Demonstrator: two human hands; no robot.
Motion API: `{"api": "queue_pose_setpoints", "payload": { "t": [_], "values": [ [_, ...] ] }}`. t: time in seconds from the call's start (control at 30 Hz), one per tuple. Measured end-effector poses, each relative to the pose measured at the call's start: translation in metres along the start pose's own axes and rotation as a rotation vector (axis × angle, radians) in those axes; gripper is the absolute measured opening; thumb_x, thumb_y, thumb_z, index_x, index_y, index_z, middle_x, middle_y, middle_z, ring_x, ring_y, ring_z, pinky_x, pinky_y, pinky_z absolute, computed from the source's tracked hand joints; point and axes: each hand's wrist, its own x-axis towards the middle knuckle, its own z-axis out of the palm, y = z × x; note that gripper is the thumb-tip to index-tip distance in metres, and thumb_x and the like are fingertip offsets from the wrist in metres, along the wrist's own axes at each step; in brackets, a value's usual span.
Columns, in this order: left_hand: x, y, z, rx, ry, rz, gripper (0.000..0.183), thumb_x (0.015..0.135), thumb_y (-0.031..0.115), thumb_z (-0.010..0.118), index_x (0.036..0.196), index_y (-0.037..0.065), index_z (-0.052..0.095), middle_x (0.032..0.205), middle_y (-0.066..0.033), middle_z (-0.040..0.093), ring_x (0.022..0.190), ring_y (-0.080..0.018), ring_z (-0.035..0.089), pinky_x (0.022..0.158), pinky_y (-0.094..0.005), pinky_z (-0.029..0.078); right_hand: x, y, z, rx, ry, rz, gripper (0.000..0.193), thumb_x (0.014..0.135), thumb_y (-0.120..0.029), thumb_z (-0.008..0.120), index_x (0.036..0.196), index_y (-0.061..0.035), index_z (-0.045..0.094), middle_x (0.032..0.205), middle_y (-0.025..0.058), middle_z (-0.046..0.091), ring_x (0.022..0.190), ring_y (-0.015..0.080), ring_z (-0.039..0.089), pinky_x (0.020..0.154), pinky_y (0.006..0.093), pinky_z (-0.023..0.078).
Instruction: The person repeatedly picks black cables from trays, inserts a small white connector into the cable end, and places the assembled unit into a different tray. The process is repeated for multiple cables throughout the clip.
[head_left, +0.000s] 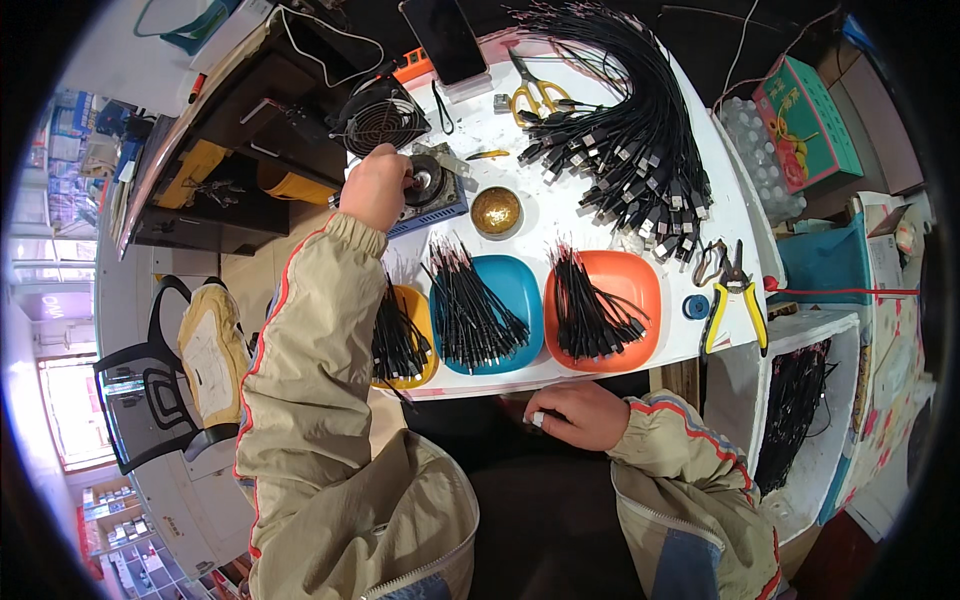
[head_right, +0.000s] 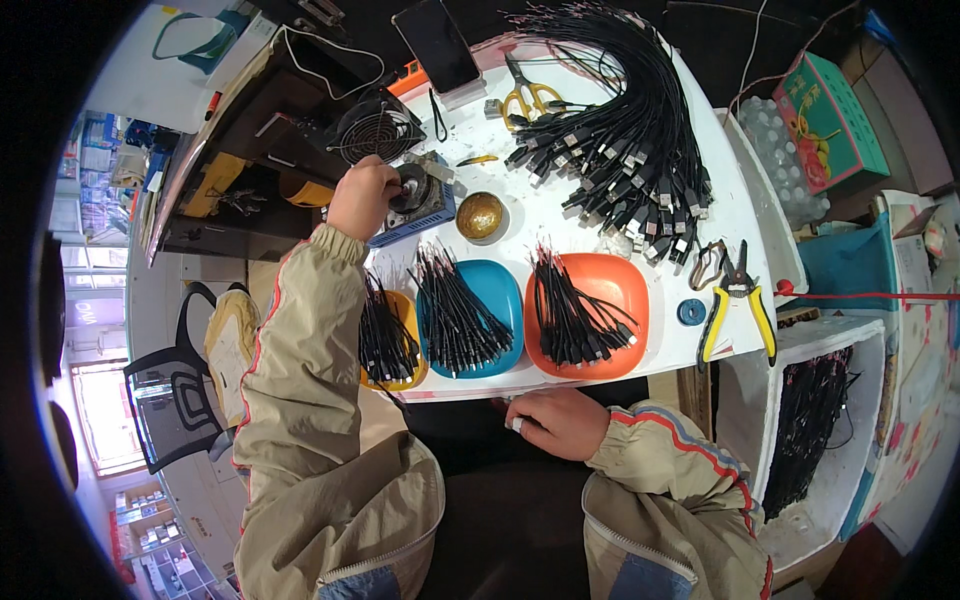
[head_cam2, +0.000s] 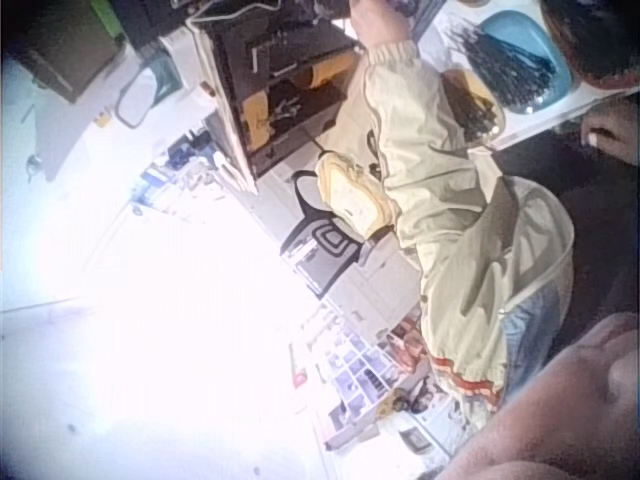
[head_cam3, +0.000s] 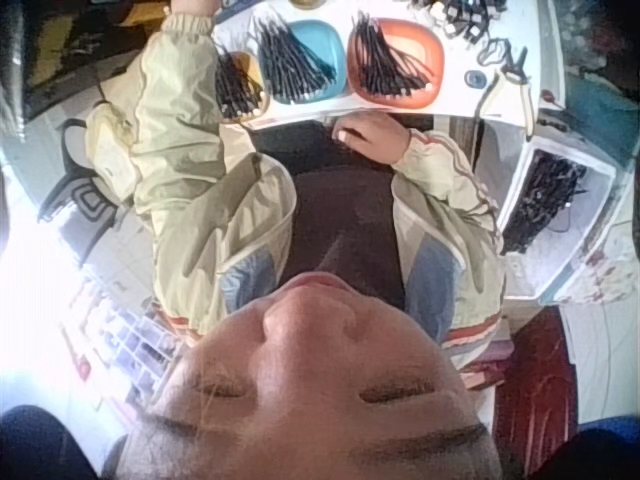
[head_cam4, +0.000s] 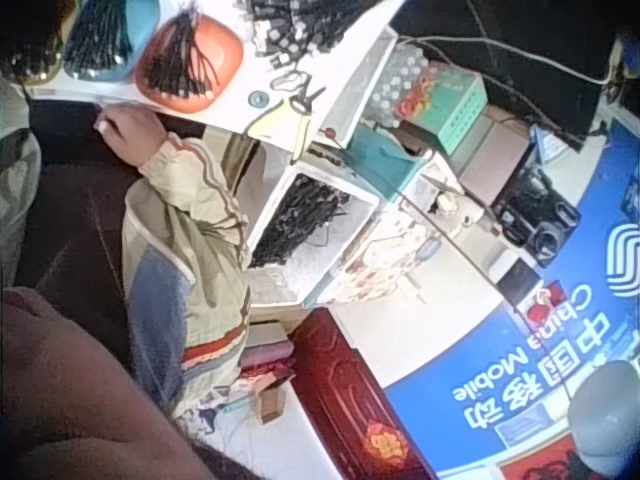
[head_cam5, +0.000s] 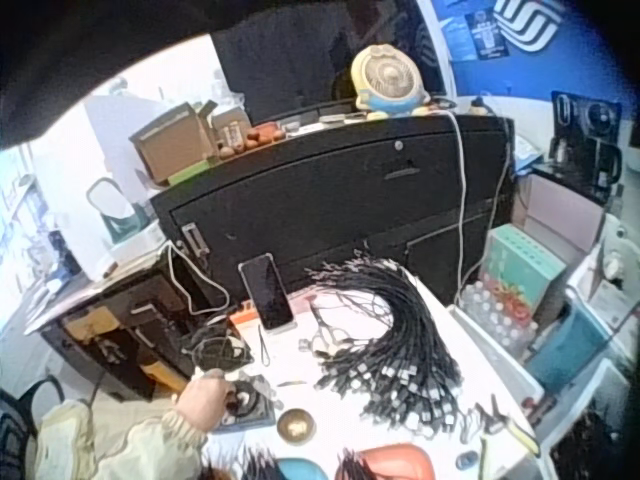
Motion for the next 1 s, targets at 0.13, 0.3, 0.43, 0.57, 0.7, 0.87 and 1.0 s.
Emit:
{"api": "queue_pose_setpoints", "payload": {
  "t": [0.13, 0.3, 0.43, 0.57, 0.7, 0.87, 1.0],
  "values": [
    [0.001, -0.001, 0.003, 0.025, -0.001, 0.014, 0.010, 0.073, 0.005, 0.069, 0.082, 0.001, 0.067, 0.082, -0.0147, 0.058, 0.080, -0.0356, 0.061, 0.069, -0.0437, 0.048, -0.001, 0.000, 0.001, 0.002, 0.002, -0.001, 0.013, 0.089, -0.013, 0.056, 0.097, -0.0056, 0.062, 0.090, 0.0101, 0.065, 0.087, 0.0299, 0.062, 0.077, 0.0387, 0.049],
    [-0.001, 0.004, -0.001, 0.025, 0.043, 0.009, 0.009, 0.074, 0.004, 0.069, 0.082, 0.000, 0.067, 0.082, -0.0147, 0.059, 0.078, -0.0356, 0.061, 0.069, -0.0428, 0.048, -0.006, -0.004, 0.004, -0.048, 0.042, 0.011, 0.012, 0.088, -0.013, 0.057, 0.097, -0.0060, 0.061, 0.090, 0.0108, 0.064, 0.086, 0.0310, 0.062, 0.076, 0.0393, 0.048],
    [-0.023, 0.022, -0.025, -0.132, 0.162, -0.002, 0.011, 0.073, 0.001, 0.068, 0.083, -0.001, 0.066, 0.081, -0.0153, 0.060, 0.076, -0.0350, 0.061, 0.067, -0.0412, 0.048, -0.011, -0.010, 0.008, -0.081, 0.085, -0.007, 0.012, 0.088, -0.013, 0.057, 0.097, -0.0058, 0.062, 0.088, 0.0111, 0.064, 0.085, 0.0311, 0.062, 0.074, 0.0391, 0.048],
    [-0.077, 0.068, -0.060, -0.453, 0.317, -0.012, 0.008, 0.077, -0.001, 0.068, 0.084, -0.003, 0.064, 0.083, -0.0147, 0.060, 0.069, -0.0275, 0.060, 0.063, -0.0344, 0.049, -0.013, -0.028, 0.011, -0.035, 0.081, 0.061, 0.014, 0.088, -0.013, 0.058, 0.099, -0.0054, 0.062, 0.089, 0.0107, 0.064, 0.085, 0.0300, 0.062, 0.073, 0.0366, 0.049],
    [-0.144, 0.135, -0.090, -0.926, 0.402, -0.115, 0.005, 0.083, -0.003, 0.066, 0.086, -0.004, 0.063, 0.082, -0.0043, 0.059, 0.068, -0.0104, 0.055, 0.060, -0.0241, 0.045, -0.014, -0.062, 0.022, 0.065, 0.323, -0.100, 0.031, 0.089, -0.023, 0.061, 0.112, -0.0029, 0.055, 0.105, 0.0140, 0.060, 0.094, 0.0268, 0.063, 0.079, 0.0377, 0.050],
    [-0.197, 0.220, -0.100, -1.907, 0.305, -0.164, 0.012, 0.088, -0.004, 0.058, 0.100, -0.002, 0.057, 0.103, -0.0085, 0.054, 0.067, -0.0090, 0.048, 0.058, -0.0228, 0.040, -0.008, -0.093, 0.055, -0.134, 0.557, -0.415, 0.042, 0.093, -0.023, 0.059, 0.125, 0.0004, 0.044, 0.111, 0.0154, 0.054, 0.096, 0.0256, 0.058, 0.078, 0.0349, 0.049],
    [-0.202, 0.255, -0.104, -1.876, 0.203, -0.035, 0.031, 0.090, 0.002, 0.060, 0.119, -0.002, 0.050, 0.117, -0.0117, 0.052, 0.093, -0.0181, 0.056, 0.077, -0.0277, 0.047, -0.049, -0.107, 0.041, 0.181, 0.339, -0.160, 0.023, 0.100, -0.023, 0.043, 0.109, -0.0020, 0.047, 0.068, 0.0062, 0.057, 0.058, 0.0167, 0.058, 0.055, 0.0306, 0.048]
  ]
}}
